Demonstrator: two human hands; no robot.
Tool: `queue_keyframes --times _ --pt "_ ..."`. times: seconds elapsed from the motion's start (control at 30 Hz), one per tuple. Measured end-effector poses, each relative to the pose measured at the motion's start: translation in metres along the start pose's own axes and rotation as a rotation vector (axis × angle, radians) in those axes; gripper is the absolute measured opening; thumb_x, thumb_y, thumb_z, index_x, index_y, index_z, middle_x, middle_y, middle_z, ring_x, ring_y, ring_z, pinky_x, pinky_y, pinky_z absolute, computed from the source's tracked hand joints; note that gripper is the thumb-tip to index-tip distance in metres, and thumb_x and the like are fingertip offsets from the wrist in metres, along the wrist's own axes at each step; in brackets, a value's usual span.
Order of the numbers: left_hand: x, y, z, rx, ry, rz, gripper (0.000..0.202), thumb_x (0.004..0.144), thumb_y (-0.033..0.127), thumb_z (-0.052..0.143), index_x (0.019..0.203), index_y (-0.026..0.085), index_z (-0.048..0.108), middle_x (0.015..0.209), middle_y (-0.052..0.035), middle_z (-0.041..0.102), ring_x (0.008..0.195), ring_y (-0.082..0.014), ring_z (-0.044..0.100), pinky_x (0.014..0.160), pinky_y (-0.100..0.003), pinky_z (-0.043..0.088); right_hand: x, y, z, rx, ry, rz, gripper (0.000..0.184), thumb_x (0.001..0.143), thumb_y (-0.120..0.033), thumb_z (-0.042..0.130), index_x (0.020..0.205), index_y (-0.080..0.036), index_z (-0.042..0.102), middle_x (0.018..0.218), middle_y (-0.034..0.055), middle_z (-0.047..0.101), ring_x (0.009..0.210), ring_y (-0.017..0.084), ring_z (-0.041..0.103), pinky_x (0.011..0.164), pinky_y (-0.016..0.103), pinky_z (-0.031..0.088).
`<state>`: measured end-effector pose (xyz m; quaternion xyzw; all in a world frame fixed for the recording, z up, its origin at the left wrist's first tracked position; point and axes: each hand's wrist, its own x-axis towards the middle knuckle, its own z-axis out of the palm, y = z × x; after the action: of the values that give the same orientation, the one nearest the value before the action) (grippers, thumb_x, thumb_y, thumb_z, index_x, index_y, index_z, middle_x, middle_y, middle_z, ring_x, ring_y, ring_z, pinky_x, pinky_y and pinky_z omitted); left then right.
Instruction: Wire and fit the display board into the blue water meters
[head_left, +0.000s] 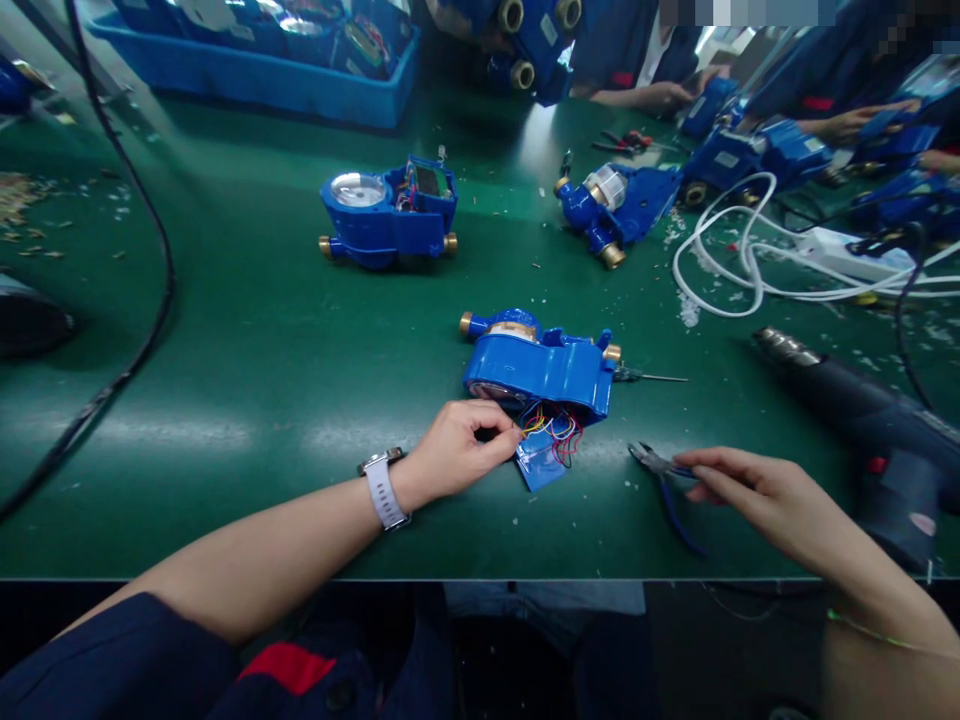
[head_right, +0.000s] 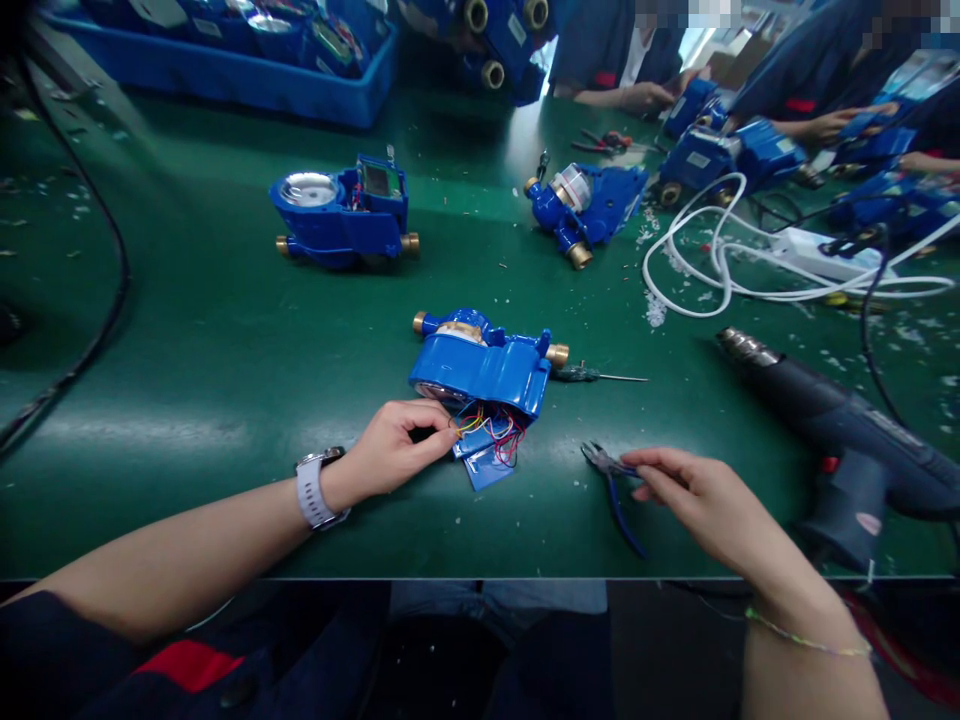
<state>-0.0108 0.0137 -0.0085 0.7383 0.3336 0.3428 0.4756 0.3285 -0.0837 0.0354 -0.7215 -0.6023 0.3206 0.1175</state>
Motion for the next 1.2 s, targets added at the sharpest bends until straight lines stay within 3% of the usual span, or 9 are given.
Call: queue_keyframes --times 0.07,0.17,0.3,0.43,0.57,0.73,0.83,0.97,1.2 --pt "0.000 0.000 0.000 0.005 -0.011 -0.008 0.026 0.085 0.026 0.056 0.063 0.015 0.066 0.065 -0.0023 0.067 0.061 -0.0128 0.059 0.060 -0.025 0.045 0.006 0.004 0.004 -0.030 0.087 0.024 0.064 0.076 -0.078 0.049 0.091 -0.019 0.069 0.078 0.0101 0.071 0.061 0.025 0.067 0.058 0.038 0.055" --pt "-0.001 -0.002 0.002 0.020 -0.028 0.009 0.026 0.087 0.026 0.055 0.065 0.016 0.066 0.066 -0.0022 0.068 0.063 -0.0131 0.059 0.063 -0.027 0.045 0.002 0.011 0.019 -0.244 0.312 0.007 0.071 0.074 -0.086 0.044 0.086 -0.019 0.065 0.084 0.0120 0.068 0.069 0.028 0.066 0.064 0.044 0.054" --pt "-0.001 -0.002 0.003 0.027 -0.030 0.054 0.021 0.088 0.026 0.056 0.072 0.016 0.067 0.073 -0.0034 0.070 0.070 -0.0147 0.063 0.069 -0.029 0.048 -0.018 0.025 0.042 -0.427 0.367 -0.063 0.084 0.074 -0.087 0.044 0.114 -0.015 0.060 0.115 0.0177 0.063 0.105 0.037 0.060 0.089 0.054 0.050" --pt "-0.002 0.001 0.003 0.049 -0.040 0.041 0.013 0.084 0.029 0.061 0.083 0.016 0.066 0.082 -0.0052 0.072 0.077 -0.0170 0.065 0.073 -0.032 0.050 -0.033 0.034 0.061 -0.542 0.422 -0.178 0.077 0.090 -0.073 0.034 0.132 -0.010 0.050 0.131 0.0217 0.053 0.120 0.037 0.052 0.099 0.055 0.045" --pt "-0.003 0.003 0.003 0.069 -0.055 0.027 0.014 0.081 0.029 0.064 0.084 0.016 0.065 0.083 -0.0051 0.071 0.077 -0.0173 0.064 0.074 -0.033 0.051 -0.036 0.030 0.071 -0.619 0.490 -0.247 0.058 0.097 -0.050 0.032 0.132 -0.008 0.050 0.130 0.0225 0.054 0.120 0.037 0.051 0.098 0.055 0.045" --pt "-0.003 0.002 0.002 0.059 -0.067 0.029 0.014 0.079 0.028 0.067 0.085 0.015 0.065 0.082 -0.0050 0.071 0.077 -0.0171 0.065 0.074 -0.033 0.052 -0.039 0.020 0.069 -0.638 0.545 -0.183 0.049 0.097 -0.044 0.034 0.124 -0.010 0.056 0.117 0.0192 0.063 0.105 0.037 0.060 0.084 0.053 0.052" --pt "-0.003 0.001 0.002 0.040 -0.085 0.068 0.013 0.080 0.025 0.066 0.088 0.015 0.067 0.084 -0.0050 0.072 0.077 -0.0168 0.066 0.076 -0.033 0.052 -0.042 0.006 0.064 -0.451 0.569 -0.200 0.042 0.098 -0.042 0.035 0.118 -0.014 0.059 0.103 0.0138 0.068 0.091 0.029 0.066 0.076 0.042 0.056" --pt "-0.003 0.001 0.002 0.026 -0.095 0.097 0.009 0.081 0.022 0.066 0.087 0.016 0.070 0.084 -0.0046 0.074 0.080 -0.0175 0.067 0.078 -0.035 0.052 -0.050 -0.032 0.060 -0.255 0.509 -0.308 0.031 0.099 -0.040 0.042 0.119 -0.022 0.057 0.107 0.0062 0.067 0.092 0.022 0.067 0.076 0.033 0.055" --pt "-0.004 0.002 0.004 -0.015 -0.081 0.003 0.005 0.078 0.018 0.071 0.076 0.015 0.068 0.078 -0.0027 0.073 0.073 -0.0155 0.067 0.073 -0.030 0.051 -0.047 -0.097 0.050 -0.396 0.424 -0.612 0.025 0.096 -0.035 0.054 0.116 -0.022 0.060 0.110 0.0079 0.062 0.093 0.020 0.064 0.078 0.032 0.053"
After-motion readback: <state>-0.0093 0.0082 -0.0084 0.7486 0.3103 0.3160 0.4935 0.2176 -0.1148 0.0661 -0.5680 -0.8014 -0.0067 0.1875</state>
